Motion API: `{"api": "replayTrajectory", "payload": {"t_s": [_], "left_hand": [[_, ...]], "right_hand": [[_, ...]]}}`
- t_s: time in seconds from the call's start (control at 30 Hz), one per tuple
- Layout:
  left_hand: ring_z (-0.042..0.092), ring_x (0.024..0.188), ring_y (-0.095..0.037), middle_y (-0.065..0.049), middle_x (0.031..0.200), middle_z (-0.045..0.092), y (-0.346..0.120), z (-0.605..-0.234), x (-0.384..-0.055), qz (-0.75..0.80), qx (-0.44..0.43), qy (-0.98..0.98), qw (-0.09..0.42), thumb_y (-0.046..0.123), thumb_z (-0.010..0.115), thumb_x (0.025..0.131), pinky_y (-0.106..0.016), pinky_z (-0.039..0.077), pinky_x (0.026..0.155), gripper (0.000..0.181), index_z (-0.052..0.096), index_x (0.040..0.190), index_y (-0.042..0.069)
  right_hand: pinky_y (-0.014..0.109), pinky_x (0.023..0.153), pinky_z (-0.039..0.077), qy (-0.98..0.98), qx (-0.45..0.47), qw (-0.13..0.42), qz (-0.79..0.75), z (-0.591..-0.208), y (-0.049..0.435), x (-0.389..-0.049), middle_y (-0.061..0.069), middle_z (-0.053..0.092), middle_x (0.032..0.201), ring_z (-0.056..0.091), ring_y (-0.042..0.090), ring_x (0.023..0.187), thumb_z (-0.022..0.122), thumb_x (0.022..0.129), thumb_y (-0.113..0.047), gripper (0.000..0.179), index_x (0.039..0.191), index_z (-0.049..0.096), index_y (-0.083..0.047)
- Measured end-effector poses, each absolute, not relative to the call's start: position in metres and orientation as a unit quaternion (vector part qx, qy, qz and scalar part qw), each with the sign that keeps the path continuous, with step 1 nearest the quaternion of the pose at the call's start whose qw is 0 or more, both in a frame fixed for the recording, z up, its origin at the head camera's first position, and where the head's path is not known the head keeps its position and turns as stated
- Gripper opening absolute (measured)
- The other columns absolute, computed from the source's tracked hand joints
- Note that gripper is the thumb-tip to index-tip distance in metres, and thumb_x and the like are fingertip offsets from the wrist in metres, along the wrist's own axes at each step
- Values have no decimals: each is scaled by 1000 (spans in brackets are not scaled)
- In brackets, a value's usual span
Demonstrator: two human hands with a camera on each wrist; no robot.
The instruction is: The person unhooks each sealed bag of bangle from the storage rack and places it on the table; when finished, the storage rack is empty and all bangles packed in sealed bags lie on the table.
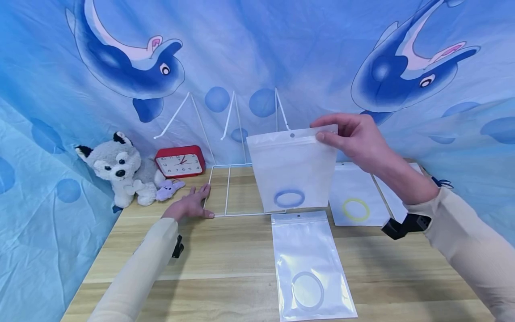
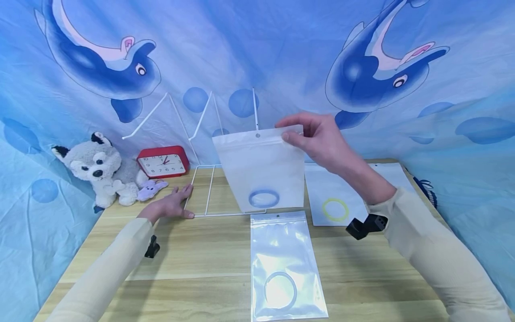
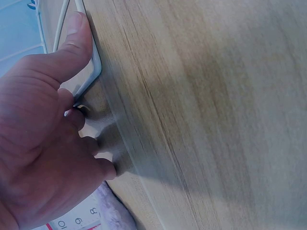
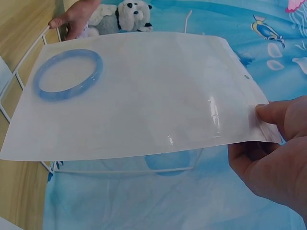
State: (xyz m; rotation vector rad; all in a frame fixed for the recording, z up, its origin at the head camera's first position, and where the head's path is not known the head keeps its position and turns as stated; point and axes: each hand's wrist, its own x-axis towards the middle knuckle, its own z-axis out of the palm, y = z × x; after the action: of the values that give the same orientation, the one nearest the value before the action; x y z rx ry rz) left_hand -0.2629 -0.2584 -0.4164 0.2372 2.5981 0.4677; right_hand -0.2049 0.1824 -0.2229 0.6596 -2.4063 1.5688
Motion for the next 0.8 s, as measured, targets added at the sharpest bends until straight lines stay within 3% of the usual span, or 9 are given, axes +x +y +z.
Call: {"api": "replayTrajectory", "payload": {"t_s": [0.13, 0.33, 0.4, 0.53, 0.63, 0.8], "left_hand": [[-8, 146, -51, -19, 166, 0, -259, -416, -262, 175, 76, 951, 245, 42, 77, 87, -75, 6, 109, 107, 7, 161, 8], [-8, 146, -51, -17, 166, -1, -259, -415, -263, 178, 76, 950, 244, 44, 77, 86, -76, 7, 108, 108, 7, 161, 10], [-8, 146, -50, -16, 166, 0, -259, -415, -263, 179, 81, 950, 242, 43, 77, 86, -75, 7, 108, 108, 7, 161, 9], [-9, 146, -50, -17, 166, 0, -260, -415, -262, 180, 86, 951, 237, 41, 77, 87, -74, 6, 109, 107, 8, 161, 7], [-8, 146, -50, -17, 166, 1, -261, -416, -261, 182, 89, 950, 236, 41, 77, 87, -74, 6, 110, 107, 8, 160, 6], [-9, 147, -49, -18, 166, 1, -262, -417, -262, 183, 98, 950, 234, 40, 77, 87, -72, 4, 111, 106, 8, 160, 5]], "right_hand": [[26, 53, 46, -811, 230, 93, 530, -226, 178, -199, 9, 66, 75, 55, 20, 62, 72, 94, -12, 22, 116, 75, -12], [30, 48, 32, -808, 238, 94, 531, -232, 169, -189, 4, 39, 56, 34, 20, 53, 72, 94, -13, 21, 115, 76, -12], [30, 49, 32, -803, 241, 93, 538, -236, 164, -187, 2, 45, 59, 33, 19, 53, 73, 93, -11, 21, 114, 76, -10], [30, 48, 31, -784, 248, 91, 561, -244, 153, -183, 1, 42, 57, 31, 18, 52, 73, 92, -7, 21, 113, 74, -3], [30, 47, 30, -764, 256, 90, 585, -251, 143, -180, 1, 31, 50, 28, 18, 50, 72, 92, -5, 20, 111, 74, 0], [30, 44, 26, -744, 264, 79, 608, -265, 127, -172, 2, 29, 50, 26, 18, 48, 71, 92, -3, 19, 111, 74, 0]]}}
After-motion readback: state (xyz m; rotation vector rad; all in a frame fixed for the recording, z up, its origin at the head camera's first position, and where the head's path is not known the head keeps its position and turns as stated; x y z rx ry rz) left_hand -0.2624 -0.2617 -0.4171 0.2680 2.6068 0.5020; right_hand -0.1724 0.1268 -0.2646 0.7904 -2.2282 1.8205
